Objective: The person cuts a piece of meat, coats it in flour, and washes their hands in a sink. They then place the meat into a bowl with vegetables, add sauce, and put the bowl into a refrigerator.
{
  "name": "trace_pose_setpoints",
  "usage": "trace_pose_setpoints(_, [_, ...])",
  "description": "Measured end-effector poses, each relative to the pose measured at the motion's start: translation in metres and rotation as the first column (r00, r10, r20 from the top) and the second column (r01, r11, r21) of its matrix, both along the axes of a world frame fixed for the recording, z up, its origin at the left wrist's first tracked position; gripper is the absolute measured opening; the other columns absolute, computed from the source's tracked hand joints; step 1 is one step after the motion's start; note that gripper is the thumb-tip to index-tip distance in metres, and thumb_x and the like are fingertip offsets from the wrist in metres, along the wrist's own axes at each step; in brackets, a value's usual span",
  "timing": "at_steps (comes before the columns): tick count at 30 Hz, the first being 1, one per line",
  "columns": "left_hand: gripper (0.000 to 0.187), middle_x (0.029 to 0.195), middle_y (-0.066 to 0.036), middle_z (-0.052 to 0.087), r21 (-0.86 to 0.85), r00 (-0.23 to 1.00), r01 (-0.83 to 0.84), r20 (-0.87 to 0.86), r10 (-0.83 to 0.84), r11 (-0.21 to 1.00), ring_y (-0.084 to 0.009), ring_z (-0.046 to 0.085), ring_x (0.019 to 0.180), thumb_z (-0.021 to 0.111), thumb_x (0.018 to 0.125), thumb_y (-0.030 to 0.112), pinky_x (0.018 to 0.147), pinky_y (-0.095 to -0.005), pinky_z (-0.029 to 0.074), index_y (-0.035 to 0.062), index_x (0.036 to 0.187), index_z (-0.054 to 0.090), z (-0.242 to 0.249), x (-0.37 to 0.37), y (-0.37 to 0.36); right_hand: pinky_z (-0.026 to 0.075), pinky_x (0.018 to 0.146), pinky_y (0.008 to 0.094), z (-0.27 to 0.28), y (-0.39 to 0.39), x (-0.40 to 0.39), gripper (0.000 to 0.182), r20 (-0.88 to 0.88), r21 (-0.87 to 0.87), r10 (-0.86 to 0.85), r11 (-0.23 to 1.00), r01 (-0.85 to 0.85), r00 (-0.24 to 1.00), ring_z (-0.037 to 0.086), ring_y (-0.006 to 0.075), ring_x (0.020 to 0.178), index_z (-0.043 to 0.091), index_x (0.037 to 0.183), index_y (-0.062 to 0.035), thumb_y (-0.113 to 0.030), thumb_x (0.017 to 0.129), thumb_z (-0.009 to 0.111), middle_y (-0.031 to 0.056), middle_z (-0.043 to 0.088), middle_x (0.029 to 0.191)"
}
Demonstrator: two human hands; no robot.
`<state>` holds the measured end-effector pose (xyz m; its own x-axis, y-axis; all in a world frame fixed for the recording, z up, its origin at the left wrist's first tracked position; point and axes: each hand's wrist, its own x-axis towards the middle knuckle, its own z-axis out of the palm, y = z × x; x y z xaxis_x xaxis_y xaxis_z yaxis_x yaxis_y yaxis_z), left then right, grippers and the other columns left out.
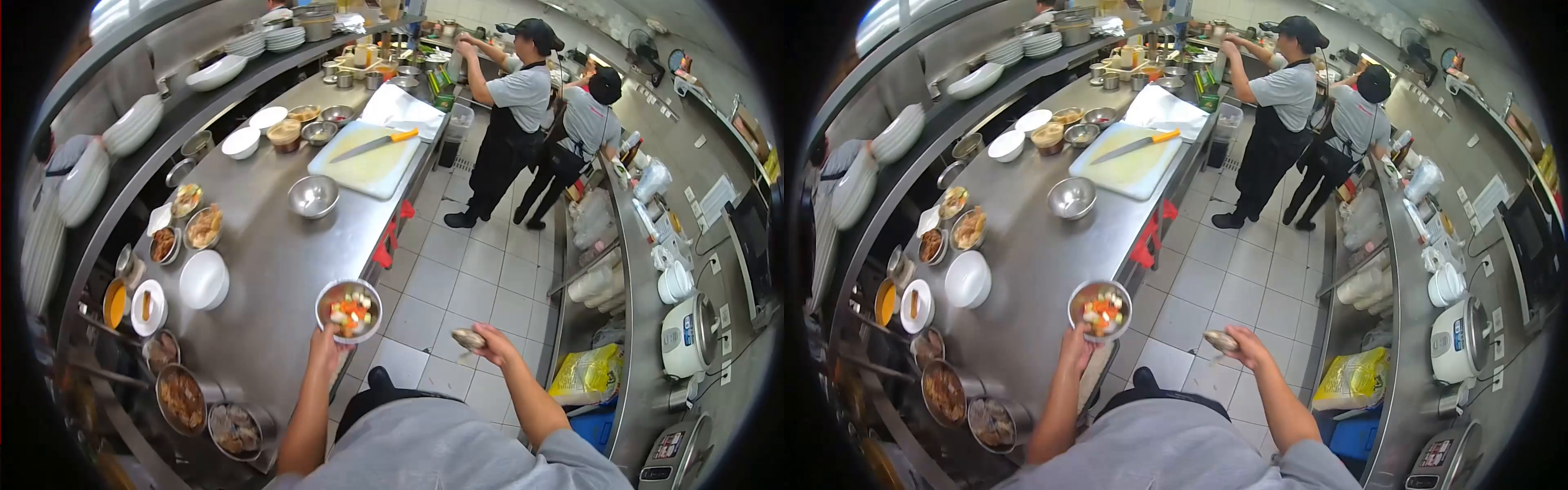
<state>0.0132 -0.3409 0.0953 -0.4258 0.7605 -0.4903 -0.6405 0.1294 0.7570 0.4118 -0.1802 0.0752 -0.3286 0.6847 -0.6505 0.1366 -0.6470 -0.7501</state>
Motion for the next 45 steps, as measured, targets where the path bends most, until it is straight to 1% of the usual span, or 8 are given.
trace_pose_setpoints(9, [0.037,0.087,-0.008,0.061,-0.07,0.937,-0.305,-0.203,0.286,0.95,-0.0159,0.059,0.061,0.061,0.088,0.023,0.047,-0.0258,0.05,0.0027,0.117,0.05,-0.012,-0.076,0.196,0.047,0.063,0.0309,0.016,0.105,-0.041,0.054,-0.216,-0.185,-0.377,0.922,0.341,0.901,0.061,0.0187,0.087,0.057,0.116,-0.0102,-0.059,0.095,0.044,0.0058,0.065,0.104])
trace_pose_setpoints(12, [0.041,0.086,-0.004,0.057,-0.091,0.825,-0.477,-0.39,0.409,0.874,-0.0115,0.05,0.055,0.064,0.091,0.039,0.046,-0.0236,0.043,0.0058,0.112,0.052,-0.031,-0.069,0.194,0.052,0.075,0.0377,0.017,0.177,-0.11,0.053,-0.358,-0.116,-0.26,0.966,0.233,0.897,0.059,0.0225,0.098,0.054,0.119,-0.0091,-0.055,0.097,0.042,0.0093,0.06,0.113])
trace_pose_setpoints(16, [0.046,0.1,-0.012,0.062,-0.172,0.669,0.214,-0.692,-0.273,0.962,-0.0161,0.061,0.079,0.071,0.086,0.03,0.067,-0.0292,0.052,0.0005,0.118,0.056,0.03,-0.03,0.277,0.055,0.078,0.0397,0.05,0.319,-0.238,0.043,-0.448,0.016,0.078,0.997,-0.079,0.891,0.06,0.024,0.102,0.05,0.117,-0.0079,-0.046,0.1,0.042,0.0116,0.057,0.115])
trace_pose_setpoints(21, [0.039,0.099,-0.016,0.068,-0.116,0.276,-0.005,-0.955,-0.11,0.993,-0.0254,0.066,0.084,0.069,0.086,0.025,0.077,-0.0347,0.051,-0.0029,0.111,0.058,0.048,-0.033,0.446,0.057,0.073,0.0372,0.06,0.441,-0.362,0.047,-0.38,0.063,0.327,0.942,-0.329,0.865,0.062,0.0196,0.09,0.043,0.114,-0.0023,-0.047,0.099,0.045,0.0117,0.058,0.103])
trace_pose_setpoints(30, [0.033,0.09,-0.023,0.067,-0.249,0.484,-0.453,-0.875,0.001,0.856,-0.0358,0.066,0.084,0.068,0.087,0.025,0.075,-0.0406,0.051,-0.0028,0.098,0.053,0.006,-0.086,0.551,0.051,0.079,0.0359,0.043,0.555,-0.456,0.05,-0.289,0.011,0.667,0.72,-0.694,0.687,0.061,0.0212,0.092,0.049,0.118,-0.0029,-0.049,0.098,0.046,0.0116,0.061,0.106])
trace_pose_setpoints(32, [0.032,0.087,-0.023,0.067,-0.206,0.475,-0.508,-0.877,0.073,0.836,-0.0368,0.066,0.083,0.067,0.087,0.024,0.076,-0.0414,0.05,-0.0021,0.098,0.052,-0.004,-0.095,0.555,0.048,0.086,0.0414,0.028,0.592,-0.469,0.041,0.279,0.538,0.877,0.194,-0.82,0.391,0.061,0.0288,0.096,0.055,0.117,-0.0043,-0.039,0.095,0.055,0.0135,0.061,0.107])
trace_pose_setpoints(36, [0.027,0.09,-0.023,0.066,-0.366,0.474,-0.496,-0.874,-0.107,0.787,-0.0399,0.064,0.089,0.062,0.089,0.022,0.077,-0.0457,0.049,-0.0013,0.1,0.053,0.005,-0.103,0.563,0.042,0.091,0.0481,0.043,0.664,-0.467,0.036,0.665,0.746,0.324,-0.272,-0.608,0.672,0.057,0.0336,0.105,0.061,0.116,-0.0085,-0.018,0.081,0.064,0.0129,0.059,0.117])
trace_pose_setpoints(45, [0.029,0.092,-0.025,0.065,-0.56,0.475,-0.431,-0.808,-0.349,0.708,-0.0413,0.063,0.09,0.054,0.093,0.027,0.08,-0.0484,0.048,-0.001,0.101,0.061,0.009,-0.124,0.587,0.048,0.086,0.046,0.041,0.712,-0.441,0.064,0.848,0.479,0.446,-0.408,-0.777,0.288,0.059,0.0389,0.102,0.039,0.138,-0.0106,-0.014,0.079,0.061,0.0198,0.061,0.109])
